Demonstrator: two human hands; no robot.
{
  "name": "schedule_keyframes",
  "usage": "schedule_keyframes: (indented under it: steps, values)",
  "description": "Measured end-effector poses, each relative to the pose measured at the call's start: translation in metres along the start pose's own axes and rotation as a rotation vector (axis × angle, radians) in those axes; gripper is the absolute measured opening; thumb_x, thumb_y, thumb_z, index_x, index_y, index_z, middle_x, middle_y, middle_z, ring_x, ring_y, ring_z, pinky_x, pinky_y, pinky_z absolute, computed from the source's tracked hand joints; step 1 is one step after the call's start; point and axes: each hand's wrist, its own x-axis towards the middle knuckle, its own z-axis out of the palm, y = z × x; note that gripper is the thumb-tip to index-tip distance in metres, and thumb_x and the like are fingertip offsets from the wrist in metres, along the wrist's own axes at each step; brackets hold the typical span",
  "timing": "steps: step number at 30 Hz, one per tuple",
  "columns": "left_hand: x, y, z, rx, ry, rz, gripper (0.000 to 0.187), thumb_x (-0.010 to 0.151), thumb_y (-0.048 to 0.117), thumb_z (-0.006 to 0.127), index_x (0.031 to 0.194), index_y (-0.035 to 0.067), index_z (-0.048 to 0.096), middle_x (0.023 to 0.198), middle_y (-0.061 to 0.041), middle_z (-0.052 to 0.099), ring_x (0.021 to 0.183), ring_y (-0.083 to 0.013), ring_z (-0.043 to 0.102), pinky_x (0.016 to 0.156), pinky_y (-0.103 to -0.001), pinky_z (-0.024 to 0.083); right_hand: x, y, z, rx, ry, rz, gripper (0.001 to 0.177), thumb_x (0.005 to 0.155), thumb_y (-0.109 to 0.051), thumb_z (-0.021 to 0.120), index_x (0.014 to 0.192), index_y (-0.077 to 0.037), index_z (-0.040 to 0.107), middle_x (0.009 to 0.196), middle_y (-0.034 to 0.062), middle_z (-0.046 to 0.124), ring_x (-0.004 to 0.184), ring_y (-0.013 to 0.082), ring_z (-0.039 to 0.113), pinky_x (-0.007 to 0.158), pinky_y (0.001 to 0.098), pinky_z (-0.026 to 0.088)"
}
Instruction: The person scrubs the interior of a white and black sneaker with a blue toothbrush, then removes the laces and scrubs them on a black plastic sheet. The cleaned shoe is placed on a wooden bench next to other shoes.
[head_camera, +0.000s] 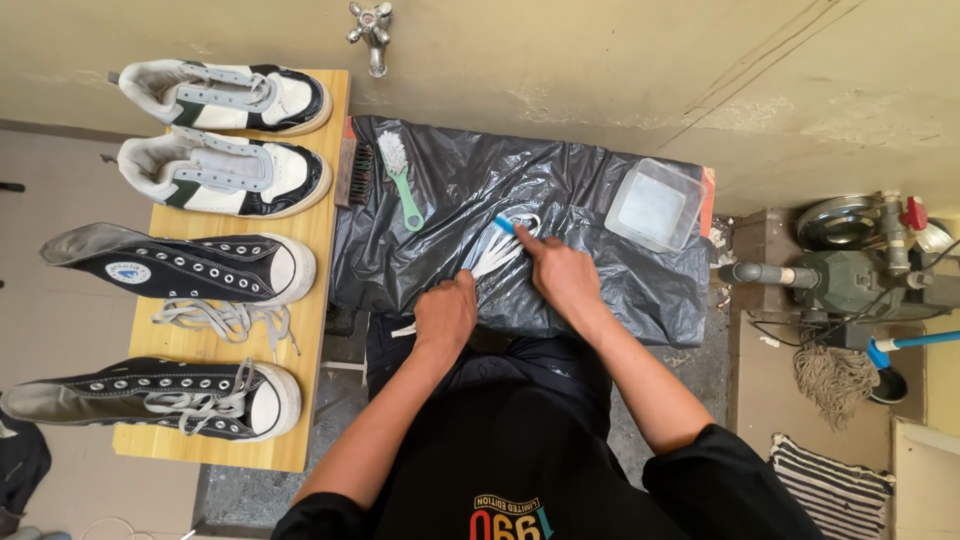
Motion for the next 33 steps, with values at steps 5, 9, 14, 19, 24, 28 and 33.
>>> schedule_keyframes:
  steps: [5,9,14,19,24,28,33]
  values:
    - [0.002,0.000,-0.002,-0.104,-0.023,-0.038,0.026,0.099,0.024,0.054,0.076,0.013,0.060,0.053,-0.009,0.058,0.041,-0.0255,0.059,0.039,-0.041,0.048,0.027,0.037,0.004,0.089,0.024,0.150,0.054,0.099,-0.018,0.040,0.144,-0.043,0.056,0.106,0.0168,0.073,0.095,0.0488,0.071,0.083,0.0602,0.057]
    - [0.006,-0.004,-0.007,-0.136,-0.032,-0.032,0.025,0.100,0.023,0.054,0.078,0.012,0.061,0.053,-0.010,0.059,0.041,-0.0258,0.060,0.040,-0.042,0.050,0.011,0.014,-0.005,0.427,0.039,0.240,0.050,0.099,-0.021,0.047,0.144,-0.041,0.057,0.122,0.0158,0.072,0.108,0.0508,0.064,0.090,0.0631,0.052]
    - [0.007,-0.006,-0.002,-0.231,-0.143,-0.050,0.030,0.105,0.027,0.048,0.083,0.012,0.062,0.056,-0.012,0.063,0.044,-0.0283,0.063,0.040,-0.044,0.052,-0.038,-0.038,0.011,0.271,-0.009,0.010,0.049,0.098,-0.015,0.044,0.140,-0.034,0.062,0.090,0.0161,0.075,0.082,0.0452,0.073,0.072,0.0572,0.060]
    - [0.007,-0.006,-0.007,-0.232,-0.166,-0.047,0.030,0.106,0.026,0.047,0.084,0.012,0.061,0.056,-0.012,0.062,0.043,-0.0278,0.063,0.039,-0.044,0.052,-0.032,-0.016,0.014,0.023,0.029,-0.021,0.053,0.096,-0.013,0.041,0.142,-0.032,0.060,0.087,0.0161,0.070,0.075,0.0444,0.073,0.068,0.0587,0.059]
    - [0.008,-0.007,-0.004,-0.240,-0.136,-0.052,0.028,0.104,0.028,0.048,0.085,0.011,0.061,0.057,-0.013,0.063,0.044,-0.0294,0.064,0.040,-0.045,0.052,-0.009,0.020,-0.007,-0.036,0.042,0.140,0.054,0.099,-0.015,0.039,0.147,-0.035,0.056,0.093,0.0172,0.071,0.080,0.0464,0.073,0.075,0.0587,0.059]
    - [0.001,-0.003,0.001,-0.268,-0.176,-0.077,0.030,0.105,0.028,0.045,0.085,0.012,0.060,0.059,-0.013,0.065,0.048,-0.0317,0.067,0.043,-0.048,0.053,0.007,0.051,0.006,0.280,0.001,0.229,0.050,0.099,-0.020,0.045,0.142,-0.037,0.061,0.108,0.0140,0.073,0.100,0.0476,0.068,0.086,0.0578,0.054]
    - [0.005,-0.004,0.002,-0.279,-0.187,-0.097,0.030,0.104,0.029,0.043,0.084,0.013,0.059,0.059,-0.012,0.064,0.048,-0.0319,0.067,0.043,-0.049,0.052,-0.024,0.038,-0.039,0.739,-0.210,0.290,0.049,0.096,-0.013,0.046,0.141,-0.020,0.064,0.069,0.0082,0.064,0.073,0.0248,0.062,0.075,0.0376,0.051]
